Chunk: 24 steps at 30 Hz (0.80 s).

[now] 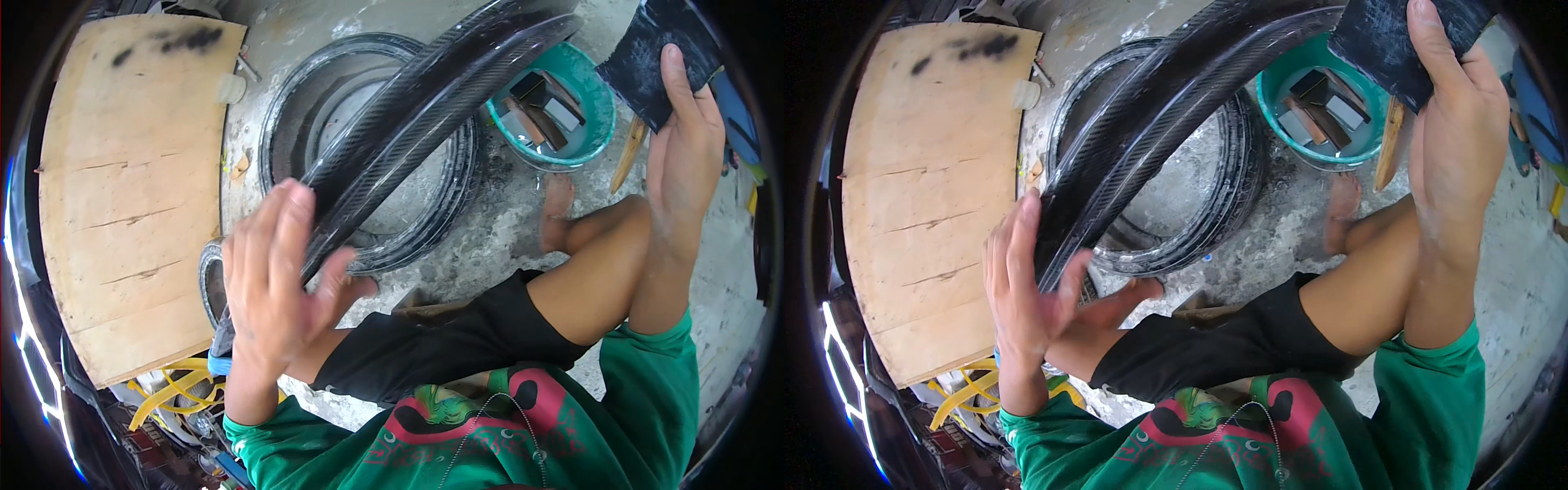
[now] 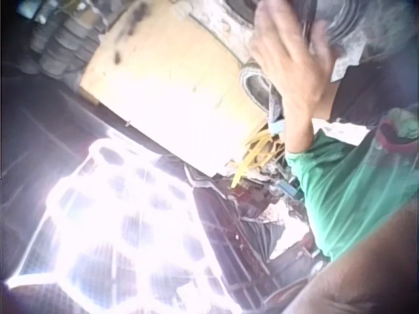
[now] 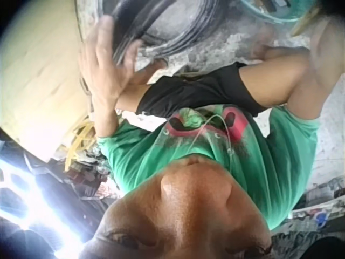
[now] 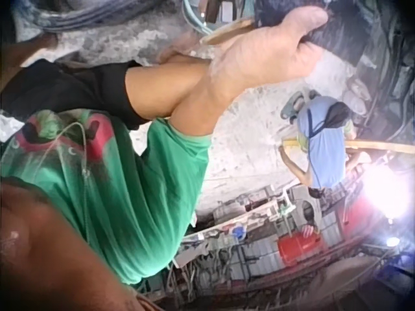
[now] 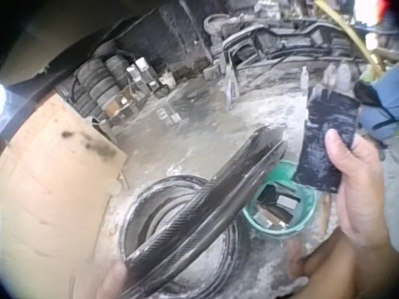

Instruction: The recorder is wet sanding a carbon fiber automotive part using a sandpaper block and water from a bucket.

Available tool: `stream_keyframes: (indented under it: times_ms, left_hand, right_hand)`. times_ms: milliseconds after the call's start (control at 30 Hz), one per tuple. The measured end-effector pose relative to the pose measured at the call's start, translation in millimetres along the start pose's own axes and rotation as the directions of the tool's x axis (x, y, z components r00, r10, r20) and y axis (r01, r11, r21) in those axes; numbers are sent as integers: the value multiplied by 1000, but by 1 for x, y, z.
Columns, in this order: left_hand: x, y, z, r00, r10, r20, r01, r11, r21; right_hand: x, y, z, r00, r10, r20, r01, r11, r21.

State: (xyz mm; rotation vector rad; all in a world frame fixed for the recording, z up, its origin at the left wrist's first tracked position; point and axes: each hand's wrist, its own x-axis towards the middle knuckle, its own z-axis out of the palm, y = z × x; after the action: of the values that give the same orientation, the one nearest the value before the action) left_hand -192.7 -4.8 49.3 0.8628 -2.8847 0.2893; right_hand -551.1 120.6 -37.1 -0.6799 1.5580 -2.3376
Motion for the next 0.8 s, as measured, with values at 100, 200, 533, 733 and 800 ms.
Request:
stream_keyframes:
  times_ms: [100, 200, 533, 733, 800]
  left_hand:
    - [19, 31, 0, 925, 353, -143, -371, 918, -139]
    - [65, 65, 14, 890, 455, 30, -450, 887, -105]
    - [157, 92, 84, 848, 523, -84, -512, 851, 120]
    - [113, 91, 61, 954, 294, -56, -299, 929, -218]
    - [96, 84, 56, 961, 275, -29, -275, 936, -222]
  right_hand:
    - [4, 1, -4, 999, -31, -31, 32, 999, 13]
    - [2, 0, 6, 1000, -7, -15, 8, 999, 53]
    - [3, 4, 5, 991, 131, -41, -127, 989, 72]
    - [1, 2, 4, 995, 71, -72, -67, 996, 53]
    - [4, 5, -2, 997, 40, -68, -40, 999, 0]
